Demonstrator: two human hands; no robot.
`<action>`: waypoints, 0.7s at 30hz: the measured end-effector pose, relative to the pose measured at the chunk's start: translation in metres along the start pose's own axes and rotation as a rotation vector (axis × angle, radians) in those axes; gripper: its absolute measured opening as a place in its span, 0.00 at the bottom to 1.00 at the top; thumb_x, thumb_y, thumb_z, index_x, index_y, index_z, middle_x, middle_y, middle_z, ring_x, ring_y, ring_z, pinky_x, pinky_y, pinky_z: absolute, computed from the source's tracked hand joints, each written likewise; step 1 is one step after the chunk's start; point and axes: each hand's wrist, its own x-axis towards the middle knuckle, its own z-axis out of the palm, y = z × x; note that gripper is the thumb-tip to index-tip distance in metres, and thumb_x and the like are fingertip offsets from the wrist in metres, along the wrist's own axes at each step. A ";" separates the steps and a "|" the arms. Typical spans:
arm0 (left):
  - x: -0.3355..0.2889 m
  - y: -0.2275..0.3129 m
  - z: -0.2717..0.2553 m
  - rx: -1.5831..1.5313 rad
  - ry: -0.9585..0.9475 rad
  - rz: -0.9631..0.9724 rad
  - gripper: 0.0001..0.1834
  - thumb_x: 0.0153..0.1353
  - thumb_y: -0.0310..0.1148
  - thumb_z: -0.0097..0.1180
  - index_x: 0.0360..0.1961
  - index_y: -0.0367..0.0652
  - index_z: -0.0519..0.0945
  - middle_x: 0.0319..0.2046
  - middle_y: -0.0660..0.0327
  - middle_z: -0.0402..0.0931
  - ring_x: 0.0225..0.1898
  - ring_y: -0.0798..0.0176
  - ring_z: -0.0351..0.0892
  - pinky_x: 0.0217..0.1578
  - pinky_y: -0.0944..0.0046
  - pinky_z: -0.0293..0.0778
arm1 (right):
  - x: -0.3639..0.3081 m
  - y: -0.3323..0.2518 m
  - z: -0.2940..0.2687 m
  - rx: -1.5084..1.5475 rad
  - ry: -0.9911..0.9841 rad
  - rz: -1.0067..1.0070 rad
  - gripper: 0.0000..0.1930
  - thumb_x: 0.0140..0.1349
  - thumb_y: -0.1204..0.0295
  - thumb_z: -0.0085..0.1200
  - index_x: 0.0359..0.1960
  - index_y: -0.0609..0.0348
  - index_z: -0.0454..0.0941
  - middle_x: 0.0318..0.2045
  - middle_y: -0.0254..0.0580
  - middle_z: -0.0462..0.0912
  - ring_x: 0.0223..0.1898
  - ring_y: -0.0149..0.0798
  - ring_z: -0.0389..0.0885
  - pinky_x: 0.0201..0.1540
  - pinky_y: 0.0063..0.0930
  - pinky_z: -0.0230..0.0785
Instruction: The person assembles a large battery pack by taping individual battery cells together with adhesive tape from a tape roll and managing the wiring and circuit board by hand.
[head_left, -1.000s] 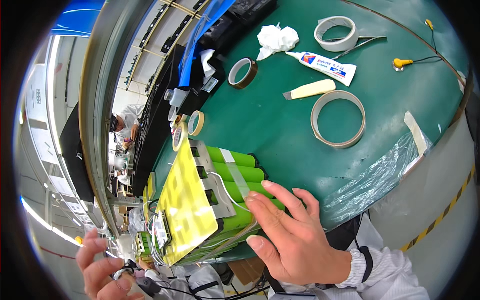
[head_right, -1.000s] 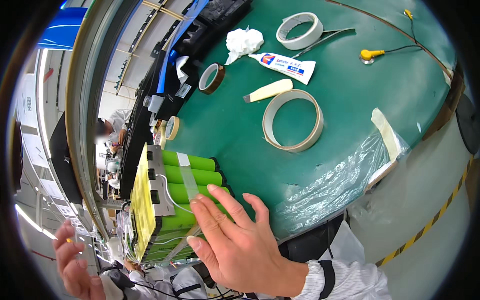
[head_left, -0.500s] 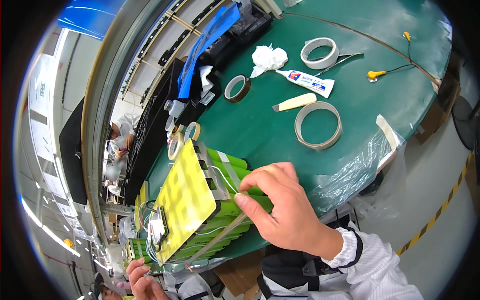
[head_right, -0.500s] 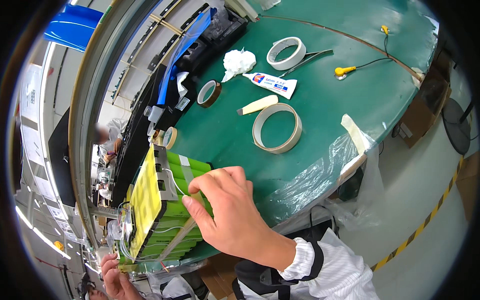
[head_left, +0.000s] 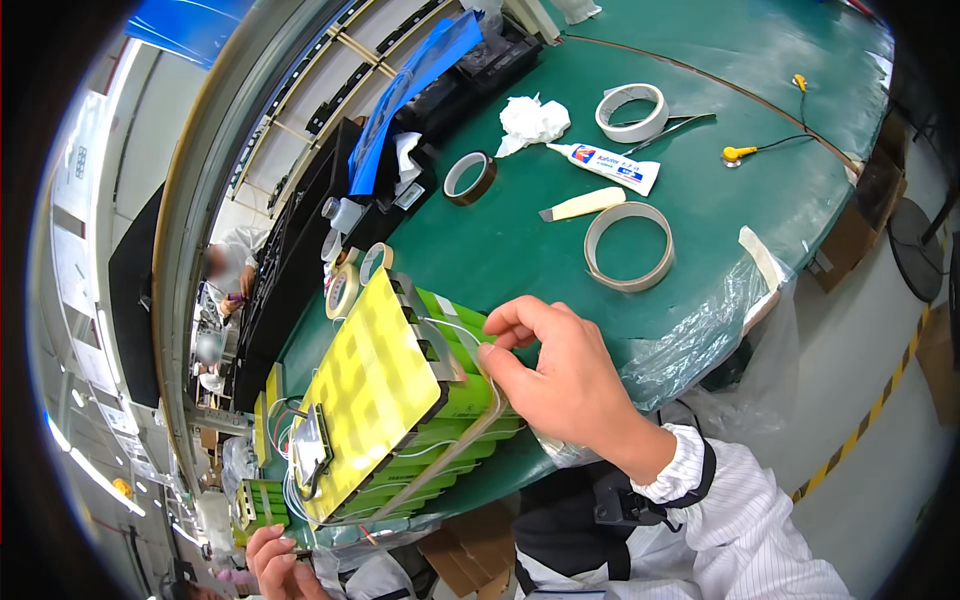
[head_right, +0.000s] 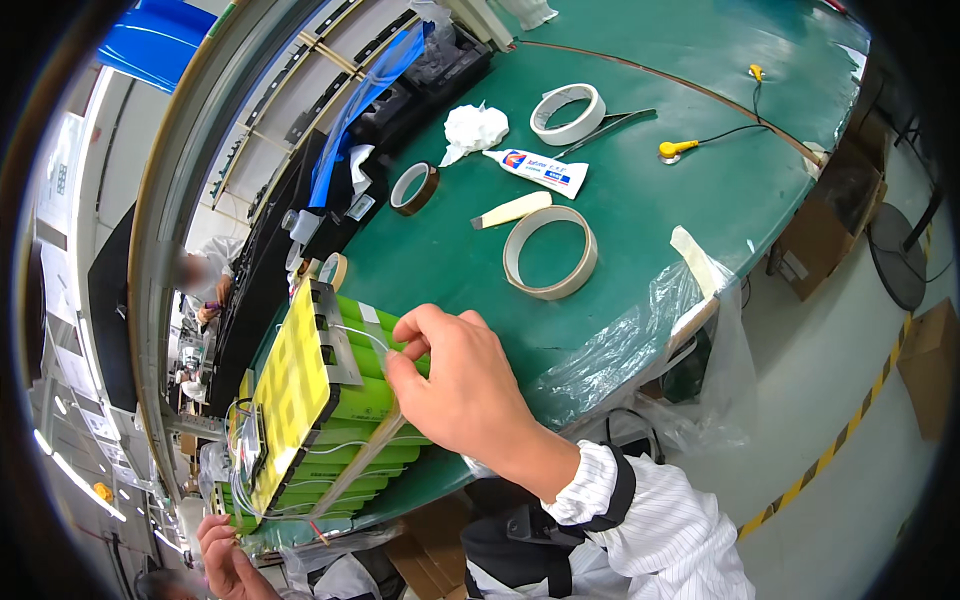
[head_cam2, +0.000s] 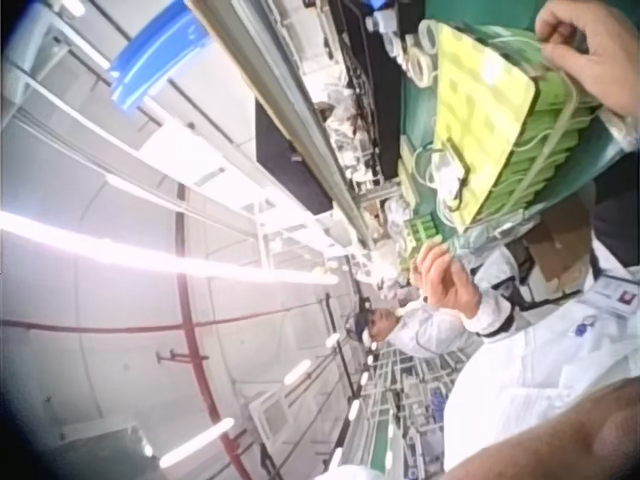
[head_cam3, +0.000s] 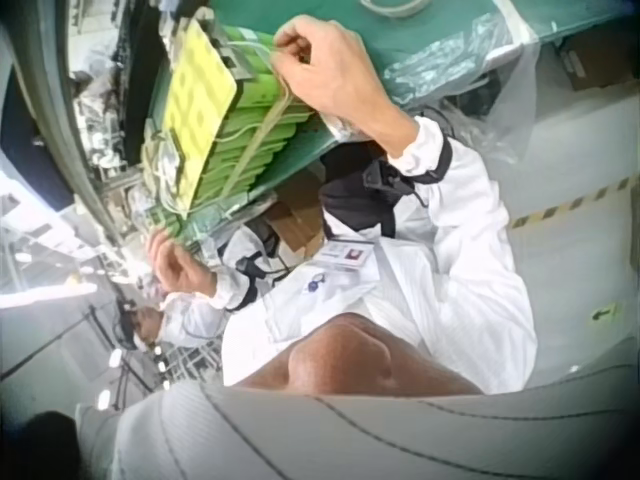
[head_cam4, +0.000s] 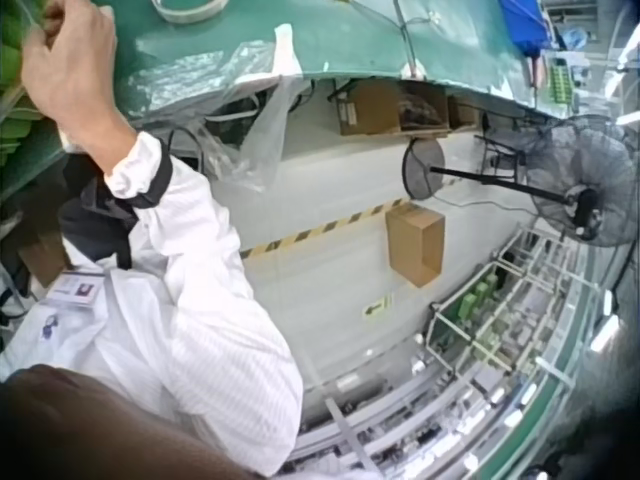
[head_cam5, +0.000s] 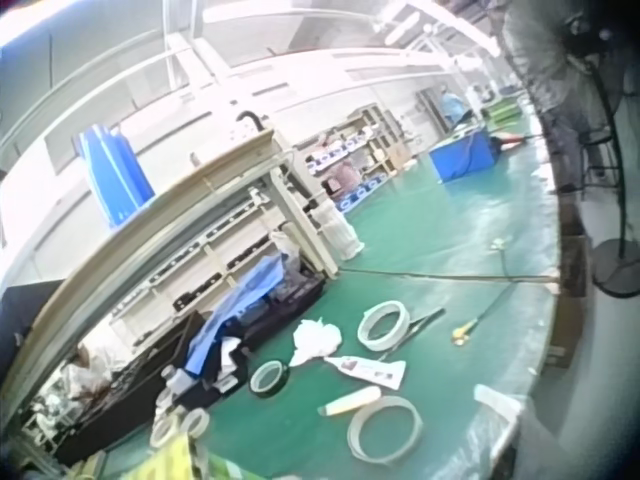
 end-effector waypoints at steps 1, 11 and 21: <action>-0.002 0.000 0.000 -0.017 0.024 -0.013 0.08 0.66 0.27 0.58 0.36 0.30 0.77 0.40 0.44 0.80 0.47 0.44 0.79 0.53 0.48 0.72 | 0.001 -0.001 -0.002 -0.003 0.001 0.003 0.07 0.60 0.74 0.59 0.36 0.65 0.80 0.31 0.43 0.85 0.36 0.39 0.81 0.40 0.33 0.73; -0.026 -0.019 0.016 -0.049 0.413 -0.078 0.07 0.67 0.25 0.55 0.42 0.30 0.79 0.36 0.47 0.81 0.40 0.52 0.80 0.46 0.56 0.75 | -0.049 -0.006 -0.026 -0.210 -0.058 -0.341 0.21 0.63 0.72 0.55 0.55 0.73 0.73 0.53 0.57 0.78 0.56 0.55 0.72 0.56 0.44 0.66; -0.062 -0.043 0.036 0.295 0.530 -0.337 0.08 0.69 0.27 0.56 0.41 0.31 0.81 0.39 0.52 0.79 0.40 0.56 0.76 0.47 0.59 0.72 | -0.061 -0.004 -0.011 -0.366 -0.108 -0.361 0.28 0.63 0.66 0.58 0.60 0.73 0.72 0.61 0.55 0.74 0.63 0.54 0.68 0.61 0.46 0.60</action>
